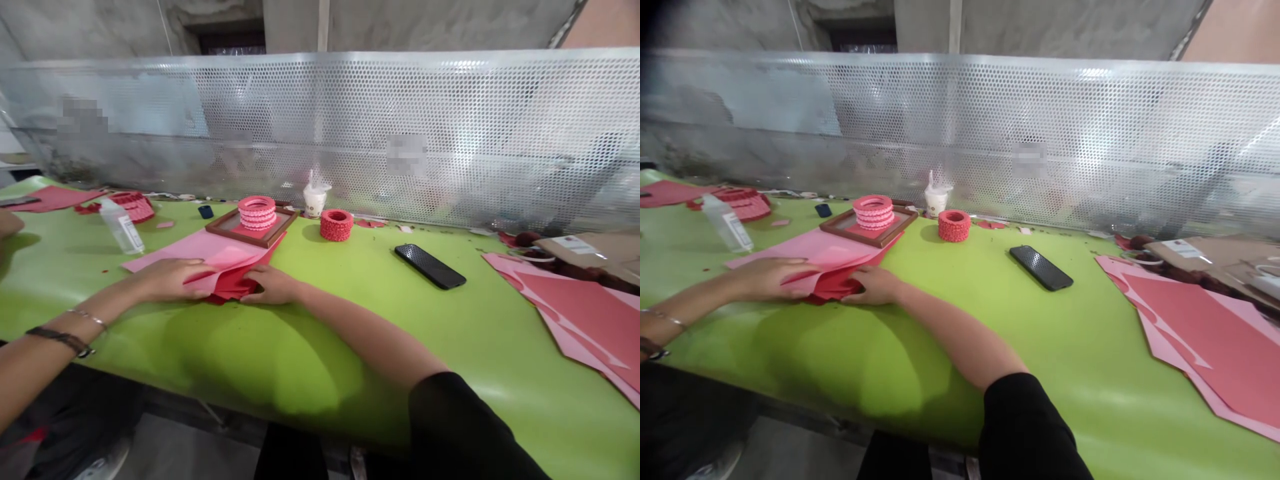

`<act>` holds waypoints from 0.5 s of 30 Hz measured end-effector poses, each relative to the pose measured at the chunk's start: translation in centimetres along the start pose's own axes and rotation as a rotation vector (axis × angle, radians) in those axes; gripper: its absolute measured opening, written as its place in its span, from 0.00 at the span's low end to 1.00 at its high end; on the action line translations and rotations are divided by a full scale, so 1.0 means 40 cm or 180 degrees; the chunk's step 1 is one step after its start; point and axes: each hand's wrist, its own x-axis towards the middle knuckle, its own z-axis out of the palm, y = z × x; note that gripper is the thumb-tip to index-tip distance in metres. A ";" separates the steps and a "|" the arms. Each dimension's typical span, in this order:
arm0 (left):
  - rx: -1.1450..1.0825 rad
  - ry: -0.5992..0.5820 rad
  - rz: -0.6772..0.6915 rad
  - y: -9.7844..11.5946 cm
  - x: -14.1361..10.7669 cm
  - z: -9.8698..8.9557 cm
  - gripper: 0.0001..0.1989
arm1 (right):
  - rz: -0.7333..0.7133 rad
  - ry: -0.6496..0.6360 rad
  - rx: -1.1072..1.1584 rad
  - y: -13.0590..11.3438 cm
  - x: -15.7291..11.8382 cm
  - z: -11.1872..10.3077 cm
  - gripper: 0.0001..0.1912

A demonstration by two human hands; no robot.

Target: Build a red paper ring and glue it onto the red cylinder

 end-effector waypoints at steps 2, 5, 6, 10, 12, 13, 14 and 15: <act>-0.0118 -0.0001 -0.0077 -0.015 0.005 -0.003 0.32 | -0.0008 0.0112 -0.0040 0.004 0.005 0.006 0.23; -0.0169 -0.0076 -0.0311 -0.027 0.013 -0.012 0.33 | 0.0031 0.0187 -0.0037 0.010 0.011 0.010 0.21; -0.0179 -0.0094 -0.0357 -0.029 0.015 -0.015 0.33 | 0.0037 0.0194 -0.0012 0.011 0.012 0.011 0.22; -0.0240 -0.0096 -0.0320 -0.031 0.024 -0.017 0.33 | 0.0056 0.0281 0.0175 0.013 0.009 0.012 0.24; -0.0295 -0.0076 -0.0311 -0.030 0.026 -0.015 0.34 | 0.0076 0.0339 0.0168 0.014 0.010 0.013 0.21; -0.0331 -0.0061 -0.0300 -0.030 0.026 -0.014 0.34 | 0.0089 0.0361 0.0132 0.015 0.012 0.013 0.20; -0.0366 -0.0047 -0.0270 -0.029 0.025 -0.014 0.35 | 0.0097 0.0378 0.0083 0.016 0.014 0.013 0.17; -0.0389 -0.0041 -0.0236 -0.027 0.024 -0.014 0.35 | 0.0102 0.0389 0.0033 0.018 0.017 0.013 0.15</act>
